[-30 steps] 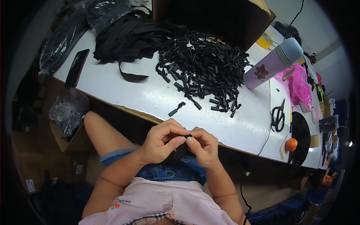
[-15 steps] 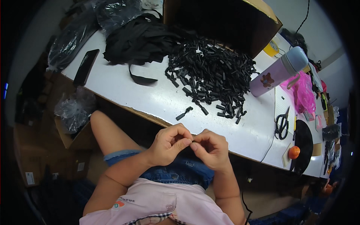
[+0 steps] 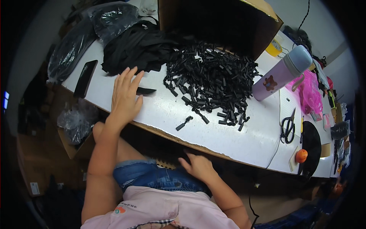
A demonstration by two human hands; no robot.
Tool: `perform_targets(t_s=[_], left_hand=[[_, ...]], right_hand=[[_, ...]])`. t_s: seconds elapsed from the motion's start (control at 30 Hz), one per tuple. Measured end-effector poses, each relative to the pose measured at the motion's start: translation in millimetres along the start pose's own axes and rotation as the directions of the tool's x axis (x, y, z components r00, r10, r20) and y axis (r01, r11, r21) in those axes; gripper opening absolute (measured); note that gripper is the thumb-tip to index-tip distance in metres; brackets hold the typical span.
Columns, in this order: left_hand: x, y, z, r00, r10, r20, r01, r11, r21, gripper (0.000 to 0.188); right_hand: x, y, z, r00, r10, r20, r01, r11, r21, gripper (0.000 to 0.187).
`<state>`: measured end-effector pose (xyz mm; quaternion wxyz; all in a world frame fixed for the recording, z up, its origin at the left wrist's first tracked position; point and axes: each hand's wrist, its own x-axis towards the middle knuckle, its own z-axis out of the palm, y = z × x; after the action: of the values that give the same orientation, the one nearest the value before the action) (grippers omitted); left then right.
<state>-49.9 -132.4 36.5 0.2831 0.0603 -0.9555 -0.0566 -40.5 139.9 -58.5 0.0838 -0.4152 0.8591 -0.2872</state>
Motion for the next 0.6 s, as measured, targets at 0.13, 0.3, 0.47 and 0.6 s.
perform_targets(t_s=[0.13, 0.3, 0.47, 0.6], left_hand=[[23.7, -24.3, 15.8, 0.991, 0.109, 0.073, -0.120, 0.978, 0.171, 0.055], [62.0, -41.5, 46.4, 0.985, 0.167, 0.042, -0.172, 0.935, 0.311, 0.053], [86.0, -49.7, 60.9, 0.976, 0.216, 0.038, -0.214, 0.907, 0.363, 0.051], [101.7, -48.0, 61.9, 0.966, 0.227, 0.125, -0.258, 0.880, 0.398, 0.045]], right_hand=[[-1.6, 67.1, 42.6, 0.968, 0.166, 0.188, -0.140, 0.980, -0.145, 0.048], [24.7, 73.9, 24.5, 0.957, 0.167, 0.237, -0.152, 0.985, -0.081, 0.048], [30.8, 79.0, 10.3, 0.943, 0.173, 0.284, -0.176, 0.984, -0.015, 0.047], [35.8, 74.1, 7.2, 0.928, 0.177, 0.328, -0.197, 0.980, 0.028, 0.047]])
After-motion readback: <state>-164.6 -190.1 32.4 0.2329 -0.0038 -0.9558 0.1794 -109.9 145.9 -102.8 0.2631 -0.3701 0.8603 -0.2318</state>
